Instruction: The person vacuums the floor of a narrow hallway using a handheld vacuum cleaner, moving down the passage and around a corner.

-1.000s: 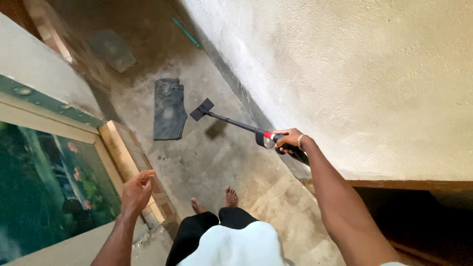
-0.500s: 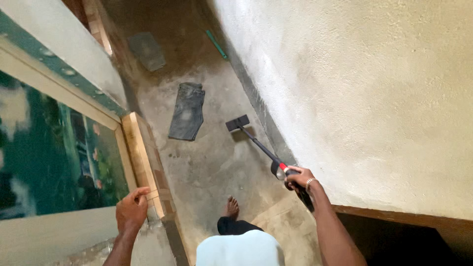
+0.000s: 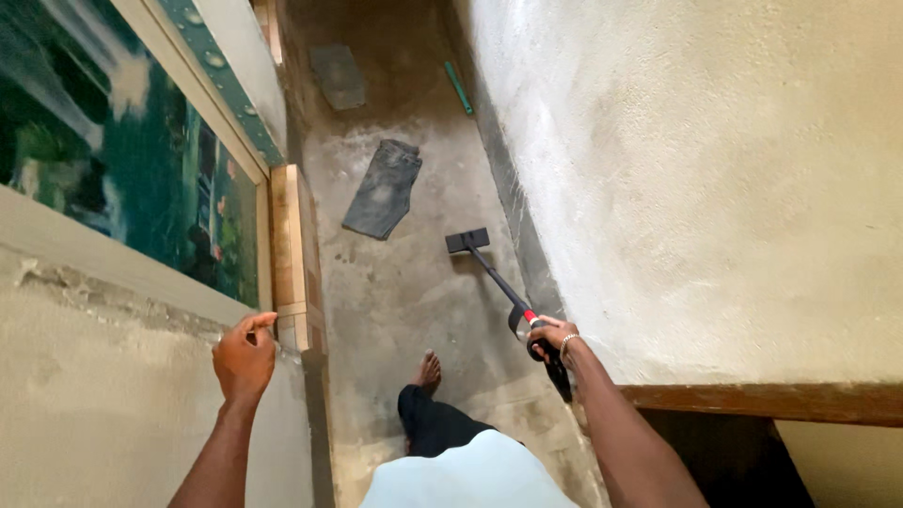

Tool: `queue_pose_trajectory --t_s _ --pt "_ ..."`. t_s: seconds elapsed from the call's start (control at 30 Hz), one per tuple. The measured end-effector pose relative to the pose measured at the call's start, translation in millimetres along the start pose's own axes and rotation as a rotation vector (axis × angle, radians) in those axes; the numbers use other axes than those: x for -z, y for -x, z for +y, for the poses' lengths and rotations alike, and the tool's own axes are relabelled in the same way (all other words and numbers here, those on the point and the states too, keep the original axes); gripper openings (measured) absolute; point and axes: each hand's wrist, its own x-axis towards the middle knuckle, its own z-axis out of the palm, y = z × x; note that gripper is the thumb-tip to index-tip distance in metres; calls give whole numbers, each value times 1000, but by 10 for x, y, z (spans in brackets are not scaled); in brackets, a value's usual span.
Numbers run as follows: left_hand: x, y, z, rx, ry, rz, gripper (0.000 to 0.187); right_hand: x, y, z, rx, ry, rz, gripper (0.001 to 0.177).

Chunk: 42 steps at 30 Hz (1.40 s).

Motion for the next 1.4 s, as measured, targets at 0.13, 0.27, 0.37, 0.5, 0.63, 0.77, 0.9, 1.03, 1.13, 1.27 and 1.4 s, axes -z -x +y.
queue_pose_trajectory --t_s 0.13,0.27,0.37,0.5,0.63,0.77,0.9,1.03,1.13,1.27,1.4 --pt "23 453 -127 23 55 -32 27 108 354 448 -8 -49 -66 72" --pt "-29 790 -33 27 127 -68 27 18 353 308 -50 -78 -93 66" --pt "-55 971 177 69 79 -95 25 -55 172 -28 -40 -72 -142 53" --pt "-21 1168 390 50 57 -139 29 -8 8 -327 21 -58 -89 45" --pt "-41 1400 430 223 22 -145 27 118 49 -201 5 -167 -204 47" --pt "-345 1631 368 253 56 -101 28 309 292 351 -2 -237 -205 57" --pt "-637 1759 441 195 39 -109 26 529 372 594 21 -150 -83 66" --pt "-842 1890 670 271 82 -127 27 728 -11 390 1 -140 -72 72" --pt "-985 1986 895 211 104 -117 26 849 -397 72 10 -70 -109 71" --pt "-1217 1999 983 257 172 -182 27 1006 -681 -95 37 -73 -50 67" --pt "-1293 1894 953 149 284 -217 28 1280 -428 140 61 -98 -22 61"
